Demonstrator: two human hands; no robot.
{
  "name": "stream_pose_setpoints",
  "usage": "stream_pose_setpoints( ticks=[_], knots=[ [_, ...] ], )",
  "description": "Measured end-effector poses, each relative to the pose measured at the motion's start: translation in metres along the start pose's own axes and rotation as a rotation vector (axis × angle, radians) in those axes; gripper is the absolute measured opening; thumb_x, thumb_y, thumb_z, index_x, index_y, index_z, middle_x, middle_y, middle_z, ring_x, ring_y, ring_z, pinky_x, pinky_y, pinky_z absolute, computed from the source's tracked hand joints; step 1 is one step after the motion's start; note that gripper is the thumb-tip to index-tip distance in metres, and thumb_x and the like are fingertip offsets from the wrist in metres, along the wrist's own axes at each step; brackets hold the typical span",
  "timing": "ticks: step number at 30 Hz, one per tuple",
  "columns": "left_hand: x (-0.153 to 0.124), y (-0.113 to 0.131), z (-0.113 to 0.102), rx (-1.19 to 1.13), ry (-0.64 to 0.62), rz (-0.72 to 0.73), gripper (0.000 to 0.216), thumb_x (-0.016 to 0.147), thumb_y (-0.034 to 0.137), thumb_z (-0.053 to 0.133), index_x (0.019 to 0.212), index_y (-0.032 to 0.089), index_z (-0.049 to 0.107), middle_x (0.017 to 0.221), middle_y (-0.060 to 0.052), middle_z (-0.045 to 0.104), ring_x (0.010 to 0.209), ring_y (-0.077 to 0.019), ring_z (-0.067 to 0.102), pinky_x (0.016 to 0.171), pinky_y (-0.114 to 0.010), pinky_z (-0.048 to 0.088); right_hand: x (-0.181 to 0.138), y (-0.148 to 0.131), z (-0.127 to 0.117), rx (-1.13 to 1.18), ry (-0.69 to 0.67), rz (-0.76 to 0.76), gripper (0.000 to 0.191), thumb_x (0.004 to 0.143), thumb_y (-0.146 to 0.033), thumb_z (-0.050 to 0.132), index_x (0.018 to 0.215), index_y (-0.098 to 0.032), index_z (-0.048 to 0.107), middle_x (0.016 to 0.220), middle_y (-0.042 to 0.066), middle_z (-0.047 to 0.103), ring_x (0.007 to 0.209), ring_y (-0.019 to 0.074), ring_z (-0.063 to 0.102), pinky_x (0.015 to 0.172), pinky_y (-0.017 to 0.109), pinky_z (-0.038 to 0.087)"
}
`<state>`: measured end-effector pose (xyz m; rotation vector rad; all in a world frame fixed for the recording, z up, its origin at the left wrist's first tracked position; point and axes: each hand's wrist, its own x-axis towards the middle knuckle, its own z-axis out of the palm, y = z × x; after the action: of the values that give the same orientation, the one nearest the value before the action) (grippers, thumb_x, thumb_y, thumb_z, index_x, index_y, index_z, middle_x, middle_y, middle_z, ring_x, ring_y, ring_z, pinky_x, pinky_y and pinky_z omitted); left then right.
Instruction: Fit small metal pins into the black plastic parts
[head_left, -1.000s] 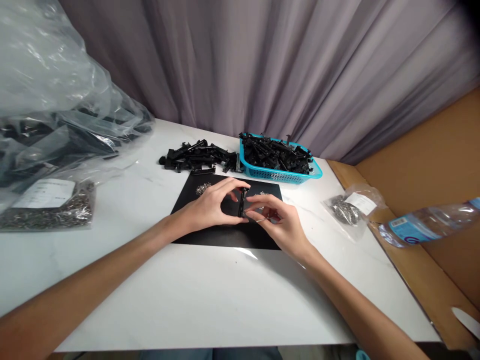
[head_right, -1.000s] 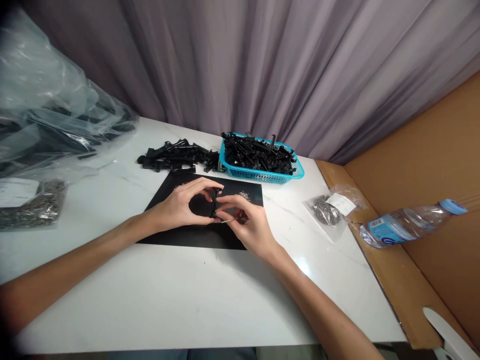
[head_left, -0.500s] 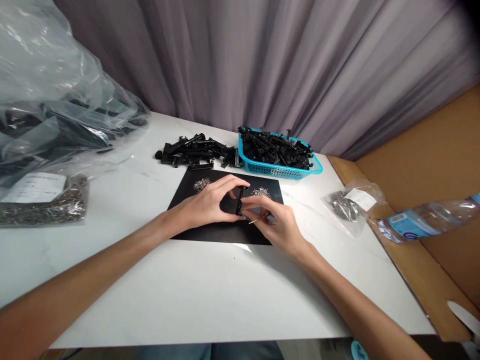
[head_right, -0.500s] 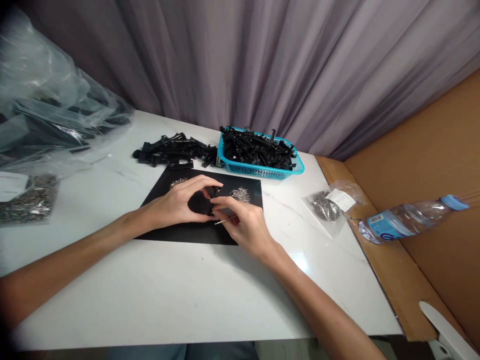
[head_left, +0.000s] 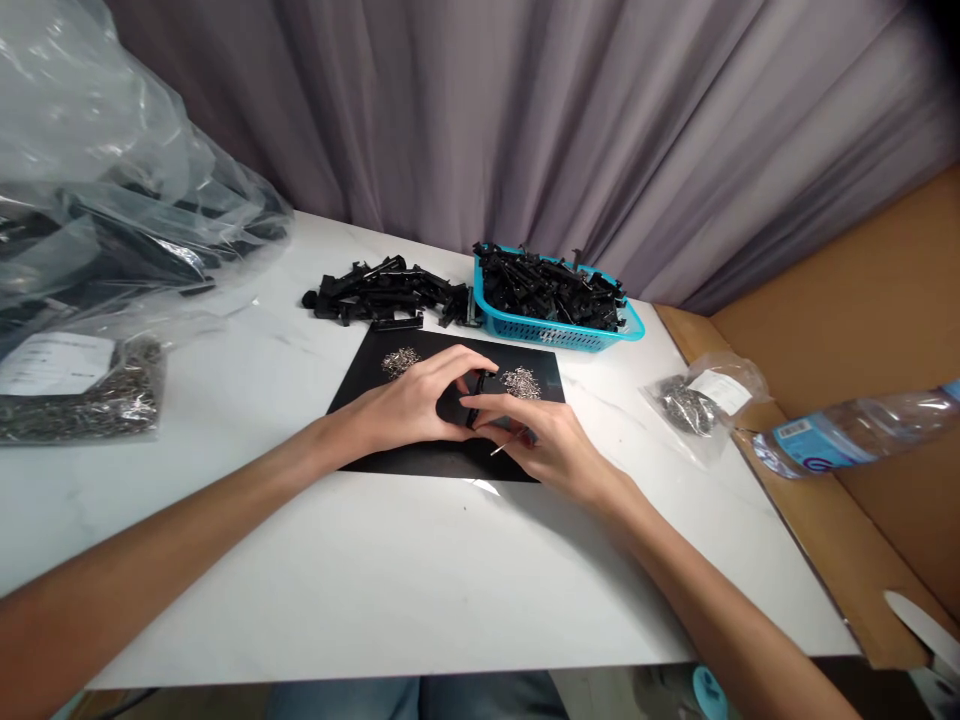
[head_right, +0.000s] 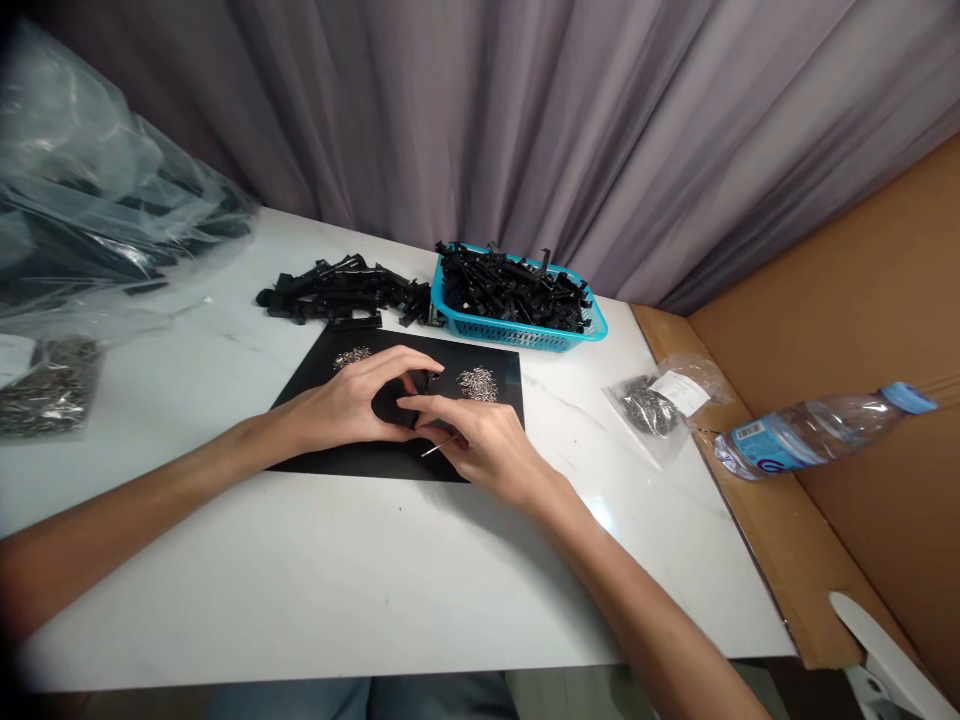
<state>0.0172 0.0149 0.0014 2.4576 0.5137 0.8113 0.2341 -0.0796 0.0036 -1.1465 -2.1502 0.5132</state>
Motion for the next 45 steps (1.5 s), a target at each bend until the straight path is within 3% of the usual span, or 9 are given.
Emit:
stream_pose_setpoints(
  ticks=[5,10,15,24,32,36,40,45],
  knots=[
    [0.0,0.0,0.002,0.01,-0.003,0.016,0.056,0.081,0.026,0.078,0.134,0.022,0.057,0.127,-0.008,0.064,0.096,-0.0201,0.068,0.089,-0.034,0.059,0.001,-0.004,-0.001,-0.013,0.005,0.027,0.032,0.101,-0.02,0.058,0.131,-0.029,0.056,0.104,0.0,0.076,0.087,0.0179,0.068,0.07,0.03,0.048],
    [0.0,0.0,0.003,0.049,0.006,0.001,0.057,0.08,0.026,0.078,0.133,0.022,0.059,0.118,-0.006,0.067,0.094,-0.0208,0.069,0.088,-0.034,0.058,0.002,-0.004,0.001,0.052,0.058,0.177,0.018,0.094,-0.024,0.068,0.103,-0.027,0.053,0.101,-0.001,0.075,0.08,0.0175,0.064,0.07,0.031,0.045],
    [-0.002,0.0,0.004,0.096,0.014,0.024,0.058,0.078,0.021,0.076,0.133,0.021,0.059,0.115,-0.006,0.068,0.096,-0.0211,0.069,0.088,-0.032,0.058,0.004,0.001,0.007,0.221,0.12,0.319,0.033,0.088,-0.038,0.075,0.087,-0.026,0.044,0.088,-0.003,0.076,0.067,0.0161,0.058,0.066,0.031,0.043],
    [-0.002,-0.002,0.005,0.126,0.043,0.069,0.053,0.079,0.024,0.077,0.13,0.019,0.061,0.113,-0.008,0.069,0.1,-0.0237,0.07,0.089,-0.034,0.058,0.004,-0.004,0.011,0.285,0.161,0.38,0.033,0.084,-0.033,0.078,0.083,-0.026,0.047,0.085,-0.001,0.078,0.071,0.0176,0.061,0.067,0.032,0.041],
    [-0.004,-0.003,0.007,0.129,0.026,-0.036,0.056,0.076,0.027,0.08,0.128,0.021,0.061,0.11,-0.005,0.069,0.098,-0.0218,0.069,0.086,-0.032,0.058,0.005,-0.003,0.009,0.253,0.136,0.364,0.026,0.086,-0.044,0.077,0.09,-0.024,0.06,0.086,-0.001,0.075,0.074,0.0172,0.064,0.068,0.031,0.044],
    [0.0,-0.004,0.007,0.101,0.024,-0.106,0.061,0.071,0.044,0.087,0.121,0.021,0.063,0.107,-0.004,0.071,0.092,-0.0212,0.07,0.088,-0.035,0.059,0.007,-0.003,-0.007,0.232,0.079,0.3,0.035,0.101,-0.053,0.055,0.093,-0.023,0.071,0.092,0.004,0.073,0.088,0.0208,0.066,0.08,0.034,0.049],
    [0.003,-0.002,0.006,0.012,0.009,-0.172,0.069,0.066,0.054,0.09,0.12,0.02,0.063,0.11,-0.005,0.074,0.094,-0.0216,0.073,0.093,-0.037,0.061,0.006,-0.005,-0.015,0.124,0.248,0.243,0.054,0.109,-0.054,0.033,0.09,-0.023,0.074,0.1,0.007,0.07,0.101,0.0226,0.064,0.098,0.039,0.046],
    [0.003,-0.002,0.005,-0.093,0.024,-0.239,0.07,0.062,0.054,0.092,0.116,0.019,0.064,0.105,-0.006,0.076,0.095,-0.0239,0.075,0.096,-0.042,0.063,0.005,-0.007,-0.007,0.349,0.299,0.317,0.056,0.104,-0.063,0.043,0.082,-0.02,0.07,0.069,0.002,0.062,0.061,0.0157,0.058,0.065,0.032,0.05]
  ],
)
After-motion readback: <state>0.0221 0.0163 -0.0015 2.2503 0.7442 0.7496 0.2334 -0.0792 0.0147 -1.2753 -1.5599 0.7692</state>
